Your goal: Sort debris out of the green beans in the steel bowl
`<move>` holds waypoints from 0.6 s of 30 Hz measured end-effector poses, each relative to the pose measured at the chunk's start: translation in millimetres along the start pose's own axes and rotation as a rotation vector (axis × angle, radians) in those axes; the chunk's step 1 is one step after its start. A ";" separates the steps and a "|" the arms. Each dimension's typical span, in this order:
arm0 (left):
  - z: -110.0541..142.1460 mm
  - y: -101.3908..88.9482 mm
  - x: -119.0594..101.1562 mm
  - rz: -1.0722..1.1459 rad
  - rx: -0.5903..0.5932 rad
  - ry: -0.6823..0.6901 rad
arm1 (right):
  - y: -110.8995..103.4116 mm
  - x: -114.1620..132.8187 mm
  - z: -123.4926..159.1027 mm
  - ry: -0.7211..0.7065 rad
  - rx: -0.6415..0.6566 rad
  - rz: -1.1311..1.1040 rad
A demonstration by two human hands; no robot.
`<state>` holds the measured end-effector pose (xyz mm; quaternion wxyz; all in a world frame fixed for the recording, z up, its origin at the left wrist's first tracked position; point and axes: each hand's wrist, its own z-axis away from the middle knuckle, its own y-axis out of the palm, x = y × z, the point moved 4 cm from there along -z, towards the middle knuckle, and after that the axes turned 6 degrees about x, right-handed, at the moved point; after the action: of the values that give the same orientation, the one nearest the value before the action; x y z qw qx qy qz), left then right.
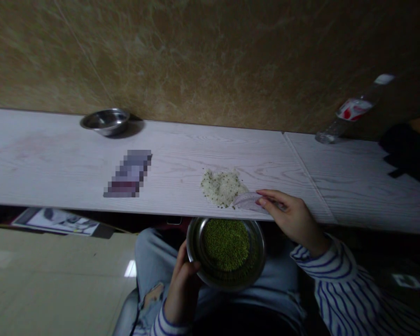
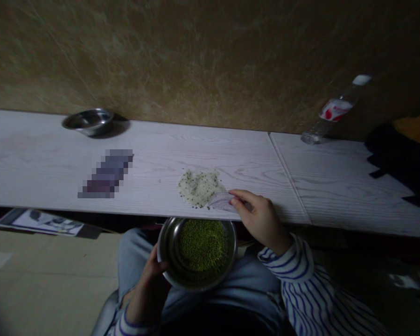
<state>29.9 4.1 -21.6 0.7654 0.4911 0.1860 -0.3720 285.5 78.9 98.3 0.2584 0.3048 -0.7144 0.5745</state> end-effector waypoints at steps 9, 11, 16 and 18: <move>-1.2 0.8 2.5 -0.009 -0.004 -0.011 | -13.0 0.9 11.8 0.072 -0.073 -0.025; -1.2 1.7 2.0 -0.001 -0.009 -0.018 | -14.7 0.8 16.3 0.091 -0.078 -0.022; 0.9 4.2 -1.3 -0.019 -0.016 -0.029 | -11.0 -1.9 20.9 0.098 -0.061 -0.038; 2.4 5.6 -2.8 -0.016 -0.010 -0.025 | -9.8 -4.3 19.8 0.102 -0.080 -0.057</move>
<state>32.1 4.4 -15.3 0.7672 0.4810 0.1823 -0.3831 295.3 58.5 97.6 0.3229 0.2846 -0.7137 0.5526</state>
